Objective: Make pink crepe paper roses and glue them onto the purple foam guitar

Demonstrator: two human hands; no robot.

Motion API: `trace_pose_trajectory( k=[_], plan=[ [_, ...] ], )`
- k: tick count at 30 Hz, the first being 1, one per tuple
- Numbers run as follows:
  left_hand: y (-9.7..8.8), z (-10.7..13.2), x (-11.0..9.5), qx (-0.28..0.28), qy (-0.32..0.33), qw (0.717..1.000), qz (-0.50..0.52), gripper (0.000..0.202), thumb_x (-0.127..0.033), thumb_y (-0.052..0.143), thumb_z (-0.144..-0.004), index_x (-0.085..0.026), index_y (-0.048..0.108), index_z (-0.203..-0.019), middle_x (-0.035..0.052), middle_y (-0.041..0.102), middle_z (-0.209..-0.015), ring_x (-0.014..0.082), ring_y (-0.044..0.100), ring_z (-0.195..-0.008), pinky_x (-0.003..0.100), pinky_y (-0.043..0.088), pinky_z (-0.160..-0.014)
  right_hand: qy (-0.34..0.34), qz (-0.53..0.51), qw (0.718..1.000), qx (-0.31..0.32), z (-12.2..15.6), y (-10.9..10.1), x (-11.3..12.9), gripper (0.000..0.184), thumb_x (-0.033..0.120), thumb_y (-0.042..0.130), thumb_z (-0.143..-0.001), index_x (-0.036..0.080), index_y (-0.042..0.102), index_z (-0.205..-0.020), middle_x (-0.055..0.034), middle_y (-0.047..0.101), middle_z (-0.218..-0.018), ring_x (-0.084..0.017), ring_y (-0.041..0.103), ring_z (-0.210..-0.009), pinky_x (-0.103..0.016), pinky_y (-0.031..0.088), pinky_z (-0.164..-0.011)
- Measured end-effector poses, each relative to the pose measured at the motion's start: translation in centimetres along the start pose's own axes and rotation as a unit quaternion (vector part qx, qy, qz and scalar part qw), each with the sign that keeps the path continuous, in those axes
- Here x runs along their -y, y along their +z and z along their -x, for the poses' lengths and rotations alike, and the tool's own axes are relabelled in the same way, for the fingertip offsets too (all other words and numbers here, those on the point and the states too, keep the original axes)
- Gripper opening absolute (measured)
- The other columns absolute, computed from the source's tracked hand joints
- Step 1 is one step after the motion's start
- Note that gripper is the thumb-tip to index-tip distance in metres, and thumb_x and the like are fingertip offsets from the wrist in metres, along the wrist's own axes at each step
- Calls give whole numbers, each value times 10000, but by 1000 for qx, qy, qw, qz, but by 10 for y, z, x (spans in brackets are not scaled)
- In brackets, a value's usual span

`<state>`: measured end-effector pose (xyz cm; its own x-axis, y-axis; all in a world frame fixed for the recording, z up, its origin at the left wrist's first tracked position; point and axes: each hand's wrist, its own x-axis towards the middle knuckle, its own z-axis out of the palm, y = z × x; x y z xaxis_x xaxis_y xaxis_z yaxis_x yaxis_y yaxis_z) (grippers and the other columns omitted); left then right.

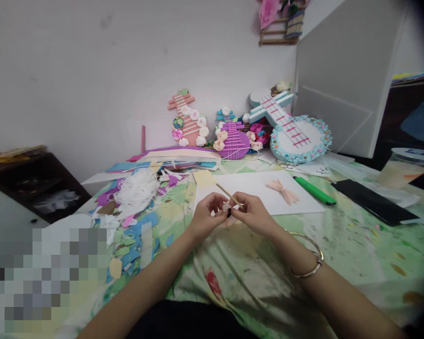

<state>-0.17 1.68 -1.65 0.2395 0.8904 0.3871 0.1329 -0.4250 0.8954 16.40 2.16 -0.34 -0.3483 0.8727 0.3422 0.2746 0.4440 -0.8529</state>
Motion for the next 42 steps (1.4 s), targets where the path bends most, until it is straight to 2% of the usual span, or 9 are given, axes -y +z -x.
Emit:
trace_pose_trajectory(
  k=[7,12,18,28,34,38,42],
  plan=[
    [1,0,0,2,19,1000,22,258,-168,655,-691,-166,557,-929,-19,486,-722,100,481,-654,219,389,-621,-16,1,1000,4,0,0,-3,17,154,539,-695,170,536,-696,49,500,-624,-61,396,-516,-179,314,-482],
    [1,-1,0,22,17,999,32,278,-156,647,-686,-165,545,-944,-3,521,-757,112,512,-688,228,407,-646,-23,-3,1000,9,0,0,-4,8,169,541,-716,168,549,-716,39,530,-657,-69,440,-552,-185,346,-510],
    [0,-1,0,13,18,999,24,291,-179,664,-684,-160,558,-955,15,562,-782,118,530,-704,225,408,-637,-20,-7,1000,5,0,0,-4,12,171,546,-720,167,535,-714,42,522,-657,-66,439,-551,-183,346,-510],
    [2,-2,-4,20,-23,993,115,354,-252,722,-675,-153,547,-966,12,573,-772,123,559,-729,244,439,-684,-21,-1,1000,-17,-1,1,-5,61,180,540,-723,175,488,-693,48,477,-645,-70,419,-569,-180,344,-513],
    [0,-1,-3,-17,-38,992,115,336,-250,733,-670,-149,572,-947,19,590,-792,123,571,-749,231,446,-686,-6,21,1000,-20,-1,0,-8,55,169,543,-699,180,493,-718,56,490,-652,-55,377,-511,-181,306,-483],
    [0,-2,-4,-28,-48,991,125,323,-242,730,-674,-148,577,-942,19,592,-800,121,569,-770,221,445,-688,-2,23,1000,-3,-2,1,-10,132,124,565,-646,183,527,-757,54,527,-683,-53,369,-509,-181,300,-480],
    [1,-2,-6,-34,-55,989,134,332,-243,741,-664,-143,579,-936,16,592,-776,117,567,-744,216,444,-669,-5,4,1000,-2,-3,2,-11,66,209,586,-711,176,551,-756,44,517,-671,-61,395,-526,-183,317,-488]
  ],
)
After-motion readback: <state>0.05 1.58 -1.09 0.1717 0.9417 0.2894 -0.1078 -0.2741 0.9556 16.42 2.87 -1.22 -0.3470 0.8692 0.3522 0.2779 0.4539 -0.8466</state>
